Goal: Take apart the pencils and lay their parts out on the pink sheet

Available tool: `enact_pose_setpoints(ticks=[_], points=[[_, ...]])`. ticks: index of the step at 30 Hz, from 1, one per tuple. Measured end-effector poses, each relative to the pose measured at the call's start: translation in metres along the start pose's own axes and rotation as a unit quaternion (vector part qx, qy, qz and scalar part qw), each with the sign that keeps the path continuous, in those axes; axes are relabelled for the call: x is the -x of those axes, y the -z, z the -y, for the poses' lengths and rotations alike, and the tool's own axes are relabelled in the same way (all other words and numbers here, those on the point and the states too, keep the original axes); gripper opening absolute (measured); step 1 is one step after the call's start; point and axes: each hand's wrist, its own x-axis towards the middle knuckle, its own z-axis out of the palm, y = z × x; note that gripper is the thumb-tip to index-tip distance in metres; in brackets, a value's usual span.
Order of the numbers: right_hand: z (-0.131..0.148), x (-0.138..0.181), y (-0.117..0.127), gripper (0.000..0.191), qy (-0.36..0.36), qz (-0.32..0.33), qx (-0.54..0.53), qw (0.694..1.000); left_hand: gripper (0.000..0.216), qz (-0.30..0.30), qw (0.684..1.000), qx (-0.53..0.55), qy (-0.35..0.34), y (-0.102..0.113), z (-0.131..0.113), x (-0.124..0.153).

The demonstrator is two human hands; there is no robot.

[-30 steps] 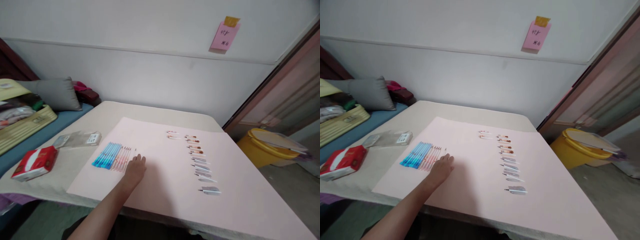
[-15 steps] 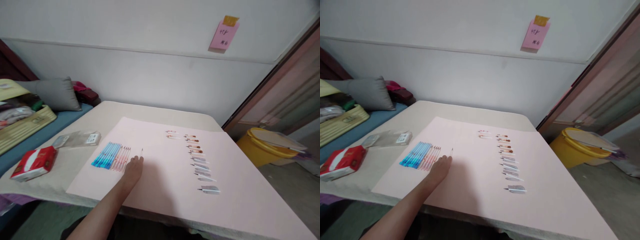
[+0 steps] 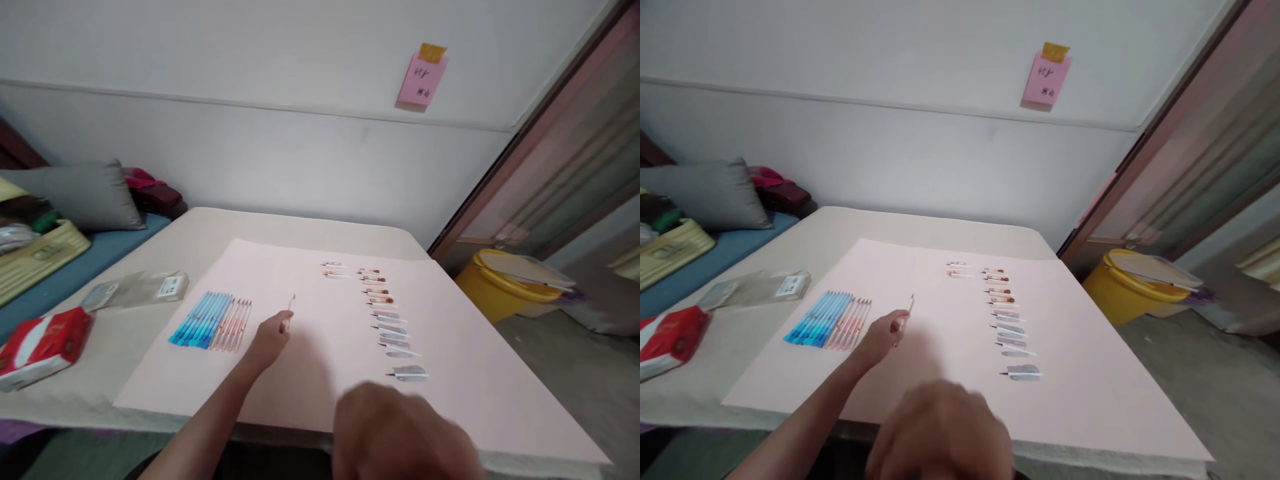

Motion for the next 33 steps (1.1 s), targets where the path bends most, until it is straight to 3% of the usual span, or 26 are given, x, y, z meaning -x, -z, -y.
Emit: enact_pose_setpoints(ticks=[2, 4, 8, 11, 13, 17, 19, 24, 30, 31, 33], points=[[-0.021, -0.025, -0.008, 0.035, -0.002, -0.086, -0.017, 0.996, 0.058, 0.011, 0.981, 0.192, 0.034, 0.004, -0.01, 0.002], [-0.046, -0.05, -0.013, 0.029, -0.04, -0.147, -0.034, 0.988, 0.067, 0.028, 0.937, 0.344, 0.053, 0.008, -0.02, 0.006], [-0.1, -0.078, -0.014, 0.018, -0.132, -0.157, -0.054, 0.977, 0.044, 0.039, 0.879, 0.47, 0.065, 0.014, -0.027, 0.01], [-0.13, -0.079, -0.016, 0.018, -0.199, -0.159, -0.09, 0.963, 0.027, 0.018, 0.866, 0.494, 0.072, 0.015, -0.026, 0.009], [-0.14, -0.076, -0.018, 0.024, -0.239, -0.13, -0.173, 0.947, 0.024, 0.021, 0.865, 0.496, 0.07, 0.014, -0.026, 0.01], [-0.145, -0.074, -0.02, 0.033, -0.311, -0.063, -0.331, 0.889, 0.023, 0.057, 0.867, 0.491, 0.062, 0.01, -0.029, 0.014], [-0.146, -0.075, -0.019, 0.029, -0.328, -0.064, -0.338, 0.88, 0.023, 0.051, 0.866, 0.494, 0.057, 0.011, -0.03, 0.015], [-0.147, -0.077, -0.011, 0.024, -0.353, -0.08, -0.3, 0.883, 0.029, -0.043, 0.845, 0.53, 0.06, 0.022, -0.029, 0.009], [-0.145, -0.076, -0.009, 0.026, -0.401, -0.079, -0.371, 0.834, 0.021, -0.004, 0.841, 0.54, 0.038, 0.025, -0.03, 0.009], [-0.145, -0.076, -0.009, 0.025, -0.395, -0.078, -0.366, 0.839, 0.02, -0.009, 0.846, 0.533, 0.037, 0.023, -0.03, 0.01], [-0.145, -0.076, -0.011, 0.021, -0.35, -0.075, -0.31, 0.881, 0.019, -0.034, 0.857, 0.512, 0.039, 0.02, -0.031, 0.011]])
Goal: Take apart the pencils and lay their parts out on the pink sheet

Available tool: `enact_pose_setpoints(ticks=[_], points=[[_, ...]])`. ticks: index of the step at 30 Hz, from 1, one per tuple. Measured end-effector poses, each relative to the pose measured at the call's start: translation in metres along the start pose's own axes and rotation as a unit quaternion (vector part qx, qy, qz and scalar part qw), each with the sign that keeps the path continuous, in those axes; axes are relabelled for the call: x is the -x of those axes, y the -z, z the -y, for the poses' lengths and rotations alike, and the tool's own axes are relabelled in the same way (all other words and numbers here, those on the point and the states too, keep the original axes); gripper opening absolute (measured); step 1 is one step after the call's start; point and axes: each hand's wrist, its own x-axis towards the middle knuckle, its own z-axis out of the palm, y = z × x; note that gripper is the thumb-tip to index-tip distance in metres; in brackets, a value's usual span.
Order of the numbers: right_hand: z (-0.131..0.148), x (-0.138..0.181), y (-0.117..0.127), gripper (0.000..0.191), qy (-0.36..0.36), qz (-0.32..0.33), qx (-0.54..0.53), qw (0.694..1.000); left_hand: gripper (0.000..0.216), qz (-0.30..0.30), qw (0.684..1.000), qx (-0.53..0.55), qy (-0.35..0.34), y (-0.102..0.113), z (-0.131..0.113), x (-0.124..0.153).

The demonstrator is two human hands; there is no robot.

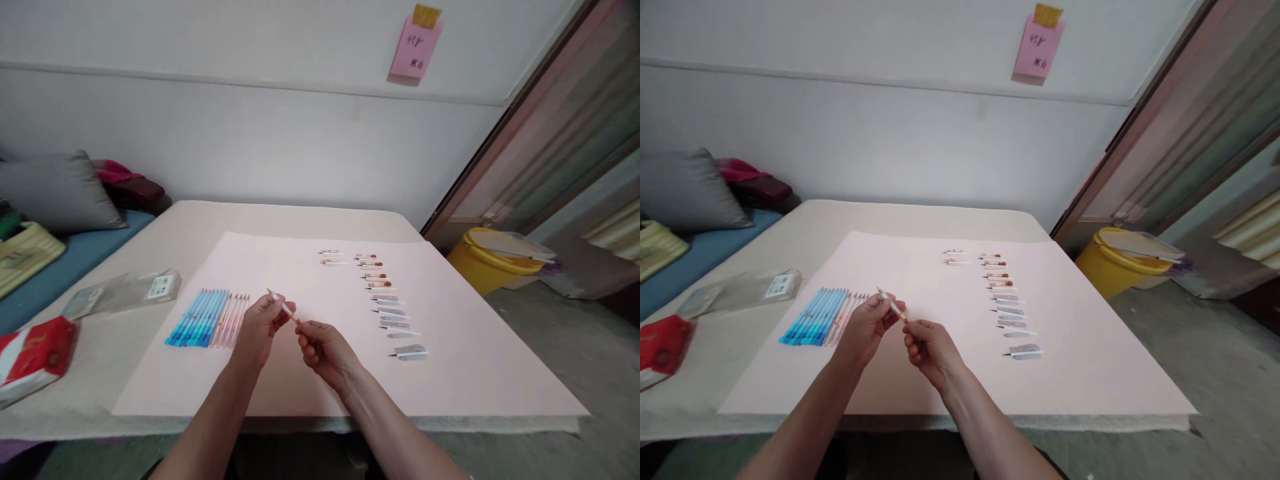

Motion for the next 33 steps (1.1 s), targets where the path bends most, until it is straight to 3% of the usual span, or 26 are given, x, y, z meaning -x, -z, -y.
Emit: enact_pose_setpoints(ticks=[4, 6, 10, 12, 18, 23, 29, 33], points=[[-0.003, 0.004, -0.006, 0.019, 0.183, -0.047, 0.197, 0.962, 0.02, -0.037, 0.999, -0.021, -0.009, -0.002, 0.003, 0.001], [-0.004, 0.006, -0.008, 0.021, 0.214, -0.062, 0.238, 0.945, 0.021, -0.043, 0.999, -0.019, -0.012, -0.001, 0.004, 0.001], [-0.004, 0.002, -0.005, 0.036, 0.099, -0.032, 0.107, 0.989, 0.021, -0.058, 0.998, 0.002, -0.02, 0.0, 0.003, 0.0], [-0.003, -0.002, -0.001, 0.034, 0.062, -0.04, 0.033, 0.997, 0.021, -0.061, 0.998, 0.009, -0.014, 0.001, 0.003, 0.0], [0.002, -0.004, 0.006, 0.028, 0.151, -0.084, 0.004, 0.985, 0.022, -0.058, 0.998, 0.015, 0.0, 0.001, 0.004, -0.001], [0.002, -0.003, 0.005, 0.028, 0.099, -0.073, -0.021, 0.992, 0.02, -0.058, 0.998, 0.015, 0.001, 0.001, 0.005, 0.0], [0.005, -0.001, 0.006, 0.023, 0.172, -0.097, -0.01, 0.98, 0.022, -0.062, 0.998, 0.02, 0.011, 0.001, 0.006, -0.001], [0.008, -0.002, 0.008, 0.019, 0.173, -0.09, -0.035, 0.98, 0.022, -0.064, 0.998, 0.021, 0.02, 0.001, 0.007, 0.0]])
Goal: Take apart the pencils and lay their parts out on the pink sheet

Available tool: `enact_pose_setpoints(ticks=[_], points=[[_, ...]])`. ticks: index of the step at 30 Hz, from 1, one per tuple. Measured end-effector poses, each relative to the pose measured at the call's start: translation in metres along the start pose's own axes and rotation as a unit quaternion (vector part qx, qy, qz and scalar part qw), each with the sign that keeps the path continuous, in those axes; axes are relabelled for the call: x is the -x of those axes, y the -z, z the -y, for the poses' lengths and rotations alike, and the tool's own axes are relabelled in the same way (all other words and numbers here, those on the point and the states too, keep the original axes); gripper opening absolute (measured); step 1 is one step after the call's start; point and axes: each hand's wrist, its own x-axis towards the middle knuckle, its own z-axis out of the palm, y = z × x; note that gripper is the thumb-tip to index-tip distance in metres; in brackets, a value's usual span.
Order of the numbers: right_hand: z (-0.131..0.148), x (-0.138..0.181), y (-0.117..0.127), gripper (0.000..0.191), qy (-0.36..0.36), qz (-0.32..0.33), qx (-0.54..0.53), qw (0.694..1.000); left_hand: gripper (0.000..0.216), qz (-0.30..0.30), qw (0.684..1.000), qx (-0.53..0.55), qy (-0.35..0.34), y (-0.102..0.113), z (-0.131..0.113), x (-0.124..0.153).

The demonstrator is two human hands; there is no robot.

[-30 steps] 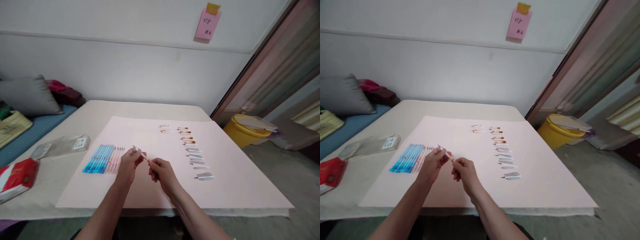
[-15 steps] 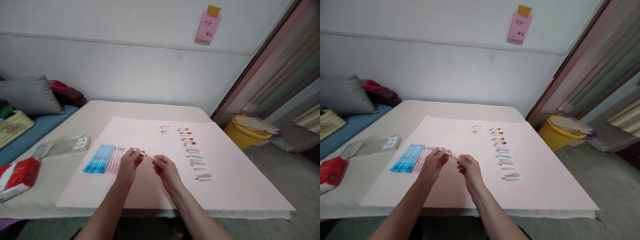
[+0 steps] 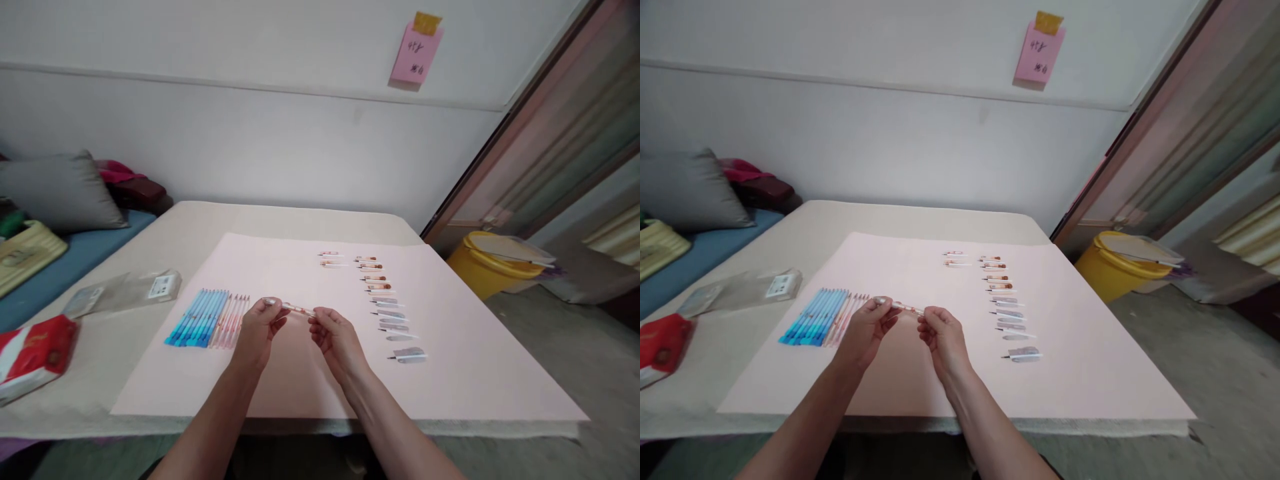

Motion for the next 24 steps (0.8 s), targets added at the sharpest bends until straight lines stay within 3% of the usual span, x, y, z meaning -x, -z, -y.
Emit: enact_pose_setpoints(ticks=[14, 19, 24], points=[[0.0036, -0.0025, 0.0033, 0.011, 0.117, -0.017, 0.026, 0.993, 0.021, -0.009, 1.0, -0.012, 0.01, -0.0043, -0.0025, 0.0036], [0.003, -0.0034, 0.0055, 0.007, 0.153, -0.003, 0.055, 0.987, 0.028, -0.014, 0.997, -0.076, -0.006, -0.0044, -0.0019, 0.0048], [0.006, -0.0012, 0.0037, 0.013, 0.145, 0.01, 0.051, 0.988, 0.035, -0.027, 0.989, -0.138, -0.035, -0.0039, -0.001, 0.005]])
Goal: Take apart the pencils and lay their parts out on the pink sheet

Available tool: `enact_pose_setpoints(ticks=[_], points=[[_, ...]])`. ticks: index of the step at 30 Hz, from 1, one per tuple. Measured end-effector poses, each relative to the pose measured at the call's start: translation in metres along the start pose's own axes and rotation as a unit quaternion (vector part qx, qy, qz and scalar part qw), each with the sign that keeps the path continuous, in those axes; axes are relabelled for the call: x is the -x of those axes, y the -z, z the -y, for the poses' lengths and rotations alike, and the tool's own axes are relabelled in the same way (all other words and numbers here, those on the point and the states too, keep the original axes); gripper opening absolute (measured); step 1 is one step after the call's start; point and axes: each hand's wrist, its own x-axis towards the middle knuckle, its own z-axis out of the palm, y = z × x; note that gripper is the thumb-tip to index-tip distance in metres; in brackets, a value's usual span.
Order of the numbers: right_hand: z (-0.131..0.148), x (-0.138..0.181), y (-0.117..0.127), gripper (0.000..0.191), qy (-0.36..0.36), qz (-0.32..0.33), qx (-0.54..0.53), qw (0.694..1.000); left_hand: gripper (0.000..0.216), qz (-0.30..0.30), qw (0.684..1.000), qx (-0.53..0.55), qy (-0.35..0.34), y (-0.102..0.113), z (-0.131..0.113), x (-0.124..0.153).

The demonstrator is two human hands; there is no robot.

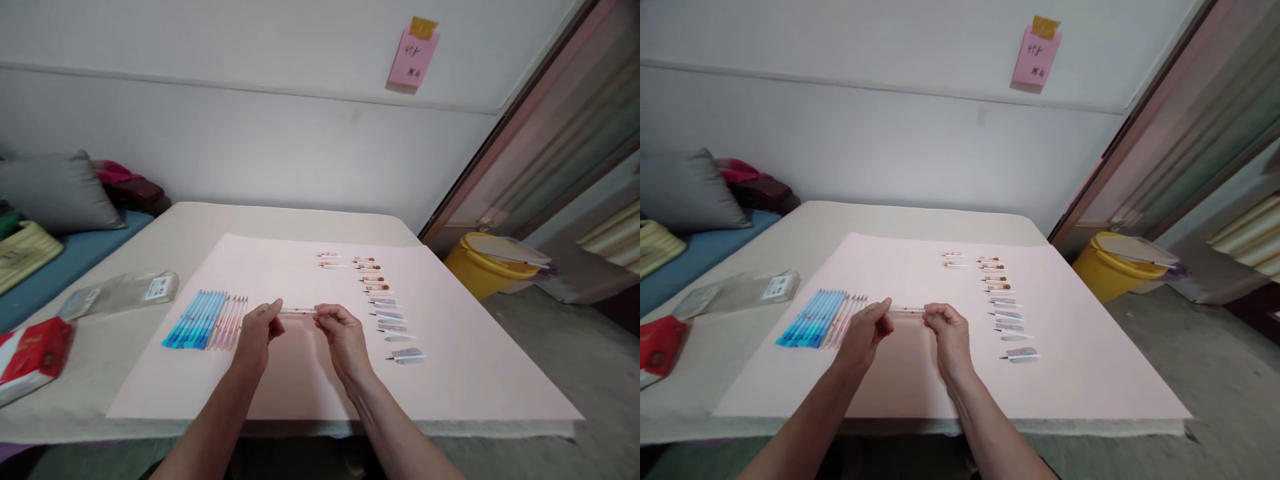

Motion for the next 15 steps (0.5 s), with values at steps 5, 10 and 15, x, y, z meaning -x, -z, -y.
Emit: enact_pose_setpoints(ticks=[5, 10, 15], points=[[0.0011, 0.0006, -0.0023, 0.02, -0.097, 0.002, -0.061, 0.993, 0.033, 0.013, 1.0, 0.001, -0.018, -0.0007, -0.0008, 0.0005], [0.0008, -0.0004, -0.0006, 0.018, -0.119, 0.009, -0.061, 0.991, 0.032, 0.013, 0.999, -0.005, -0.029, 0.0004, 0.0012, 0.0002], [0.0027, -0.0013, -0.0003, 0.027, -0.151, 0.008, -0.065, 0.986, 0.032, 0.013, 0.999, -0.011, -0.029, 0.0011, 0.0031, -0.0001]])
